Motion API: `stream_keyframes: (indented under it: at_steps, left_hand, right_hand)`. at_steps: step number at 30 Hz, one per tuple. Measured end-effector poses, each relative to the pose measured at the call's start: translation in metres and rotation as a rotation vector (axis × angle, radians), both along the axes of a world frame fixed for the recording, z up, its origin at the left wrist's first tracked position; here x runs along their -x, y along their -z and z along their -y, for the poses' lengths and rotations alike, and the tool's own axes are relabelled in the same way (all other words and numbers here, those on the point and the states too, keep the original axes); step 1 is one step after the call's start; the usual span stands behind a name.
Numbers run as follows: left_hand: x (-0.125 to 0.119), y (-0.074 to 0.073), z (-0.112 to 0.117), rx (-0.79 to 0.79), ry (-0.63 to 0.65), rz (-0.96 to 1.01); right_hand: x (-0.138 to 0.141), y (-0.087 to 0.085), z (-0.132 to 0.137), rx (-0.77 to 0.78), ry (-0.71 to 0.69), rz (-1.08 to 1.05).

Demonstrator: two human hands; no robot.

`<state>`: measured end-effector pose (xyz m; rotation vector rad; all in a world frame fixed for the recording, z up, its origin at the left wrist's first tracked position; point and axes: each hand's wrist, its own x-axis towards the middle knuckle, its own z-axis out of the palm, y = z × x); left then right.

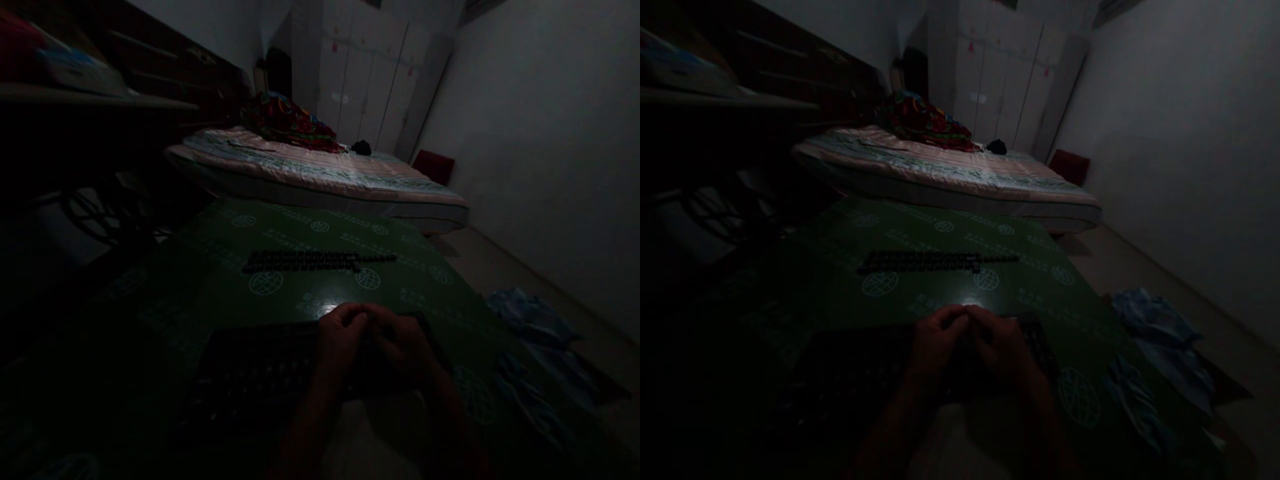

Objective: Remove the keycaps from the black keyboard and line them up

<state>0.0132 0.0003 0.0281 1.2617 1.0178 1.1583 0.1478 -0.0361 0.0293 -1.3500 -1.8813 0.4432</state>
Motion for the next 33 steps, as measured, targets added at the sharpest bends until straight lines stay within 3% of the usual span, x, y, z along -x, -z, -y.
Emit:
stream_keyframes:
  at_steps: [11, 15, 19, 24, 28, 33]
  left_hand:
    - [0.007, -0.008, 0.002, -0.036, -0.088, -0.046]
    - [0.002, -0.003, 0.005, -0.016, -0.091, -0.014]
    - [-0.01, 0.012, 0.011, -0.032, -0.031, -0.063]
    - [-0.017, 0.028, 0.021, -0.129, 0.051, -0.284]
    - [-0.016, 0.031, 0.026, -0.205, 0.112, -0.374]
    - [-0.015, 0.031, 0.027, -0.202, 0.143, -0.417]
  right_hand:
    - [0.011, -0.017, -0.003, 0.033, 0.133, 0.015]
    - [-0.001, -0.022, -0.031, 0.085, 0.279, 0.005]
    - [-0.022, -0.007, -0.086, 0.249, 0.514, -0.02]
    - [-0.037, 0.027, -0.145, 0.316, 0.57, 0.02]
    - [-0.041, 0.045, -0.169, 0.368, 0.6, 0.068]
    - [-0.046, 0.053, -0.186, 0.44, 0.618, 0.092]
